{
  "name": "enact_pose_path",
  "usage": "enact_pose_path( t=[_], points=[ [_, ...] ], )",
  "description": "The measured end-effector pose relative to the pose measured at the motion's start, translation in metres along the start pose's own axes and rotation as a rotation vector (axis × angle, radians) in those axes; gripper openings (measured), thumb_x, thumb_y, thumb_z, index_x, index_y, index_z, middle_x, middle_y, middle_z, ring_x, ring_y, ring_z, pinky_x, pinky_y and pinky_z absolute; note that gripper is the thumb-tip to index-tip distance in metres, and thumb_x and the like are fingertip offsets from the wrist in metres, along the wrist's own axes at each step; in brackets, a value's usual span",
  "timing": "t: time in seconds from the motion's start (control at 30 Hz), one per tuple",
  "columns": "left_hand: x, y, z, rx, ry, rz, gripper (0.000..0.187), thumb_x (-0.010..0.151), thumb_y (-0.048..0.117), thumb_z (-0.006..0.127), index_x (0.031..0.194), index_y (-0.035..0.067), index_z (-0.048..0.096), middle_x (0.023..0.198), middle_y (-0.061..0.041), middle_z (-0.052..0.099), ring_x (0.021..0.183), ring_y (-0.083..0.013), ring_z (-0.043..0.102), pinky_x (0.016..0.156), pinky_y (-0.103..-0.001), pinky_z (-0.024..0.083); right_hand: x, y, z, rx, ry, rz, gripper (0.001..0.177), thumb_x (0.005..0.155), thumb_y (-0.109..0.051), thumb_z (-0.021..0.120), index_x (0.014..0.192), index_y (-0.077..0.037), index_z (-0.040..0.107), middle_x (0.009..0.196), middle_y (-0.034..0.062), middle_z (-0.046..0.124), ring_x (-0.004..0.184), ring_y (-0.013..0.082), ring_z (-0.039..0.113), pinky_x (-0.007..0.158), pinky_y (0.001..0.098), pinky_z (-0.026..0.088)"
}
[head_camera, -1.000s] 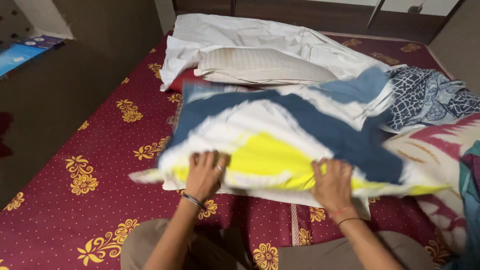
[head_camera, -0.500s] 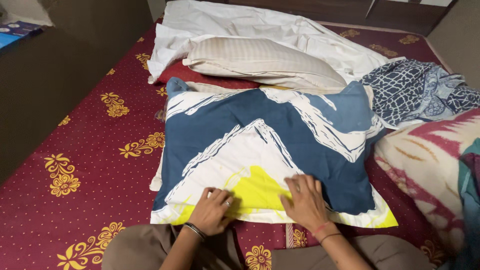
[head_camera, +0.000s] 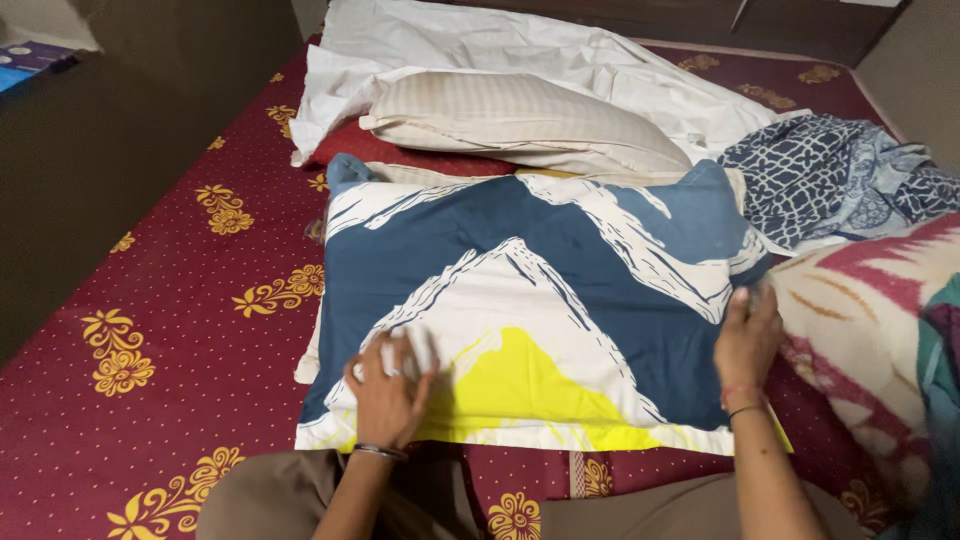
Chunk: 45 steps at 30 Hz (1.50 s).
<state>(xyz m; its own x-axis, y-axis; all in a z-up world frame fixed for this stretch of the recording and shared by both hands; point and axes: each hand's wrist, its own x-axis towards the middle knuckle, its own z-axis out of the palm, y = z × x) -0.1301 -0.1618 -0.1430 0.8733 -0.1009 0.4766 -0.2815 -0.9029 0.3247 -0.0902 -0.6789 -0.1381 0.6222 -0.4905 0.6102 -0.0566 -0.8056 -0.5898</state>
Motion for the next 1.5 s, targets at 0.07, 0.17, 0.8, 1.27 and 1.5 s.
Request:
enact_pose_path(
  t=[0.07, 0.17, 0.8, 1.27, 1.5],
  points=[
    [0.007, -0.005, 0.002, -0.024, 0.139, -0.120, 0.097, 0.084, 0.069, 0.057, 0.157, 0.011, 0.028, 0.161, -0.025, 0.025, 0.149, -0.0426, 0.022, 0.107, -0.073, 0.017, 0.022, 0.008, 0.000, 0.114, -0.072, 0.103, 0.055, 0.110, -0.044, 0.056, 0.142, 0.000, 0.053, 0.120, 0.0258, 0.066, 0.113, 0.0419, 0.063, 0.096, 0.0468, 0.047],
    [0.007, -0.012, 0.012, 0.152, -0.175, -0.212, 0.110, 0.080, 0.084, 0.048, 0.161, 0.018, 0.011, 0.166, -0.023, 0.001, 0.153, -0.0423, 0.001, 0.108, -0.077, 0.006, 0.030, 0.007, 0.000, -0.225, -0.137, -0.016, 0.028, 0.108, -0.027, 0.060, 0.108, -0.007, 0.080, 0.104, 0.0209, 0.074, 0.097, 0.0433, 0.069, 0.091, 0.0479, 0.053],
    [0.016, -0.016, 0.018, 0.042, 0.087, -0.168, 0.106, 0.079, 0.081, 0.049, 0.162, 0.023, 0.018, 0.168, -0.023, 0.002, 0.156, -0.0382, 0.003, 0.112, -0.077, 0.002, 0.098, -0.089, 0.002, -0.017, 0.120, -0.384, 0.036, 0.098, -0.019, 0.083, 0.128, -0.003, 0.069, 0.111, 0.0153, 0.068, 0.107, 0.0312, 0.062, 0.099, 0.0450, 0.046],
    [0.028, -0.021, 0.034, 0.100, 0.016, -0.271, 0.109, 0.075, 0.088, 0.048, 0.159, 0.022, 0.022, 0.166, -0.027, 0.000, 0.154, -0.0382, -0.004, 0.104, -0.080, -0.005, 0.161, -0.019, 0.002, 0.053, 0.023, -0.284, 0.026, 0.094, -0.008, 0.081, 0.117, 0.002, 0.073, 0.107, 0.0163, 0.071, 0.093, 0.0255, 0.066, 0.080, 0.0370, 0.053],
    [0.025, -0.021, 0.032, 0.097, 0.039, -0.252, 0.110, 0.075, 0.088, 0.049, 0.159, 0.022, 0.023, 0.165, -0.027, 0.002, 0.154, -0.0392, -0.002, 0.105, -0.079, -0.005, 0.146, -0.057, 0.025, -0.044, -0.024, -0.159, 0.017, 0.095, -0.019, 0.084, 0.104, -0.004, 0.081, 0.095, 0.0187, 0.075, 0.084, 0.0298, 0.069, 0.080, 0.0409, 0.054]
  ],
)
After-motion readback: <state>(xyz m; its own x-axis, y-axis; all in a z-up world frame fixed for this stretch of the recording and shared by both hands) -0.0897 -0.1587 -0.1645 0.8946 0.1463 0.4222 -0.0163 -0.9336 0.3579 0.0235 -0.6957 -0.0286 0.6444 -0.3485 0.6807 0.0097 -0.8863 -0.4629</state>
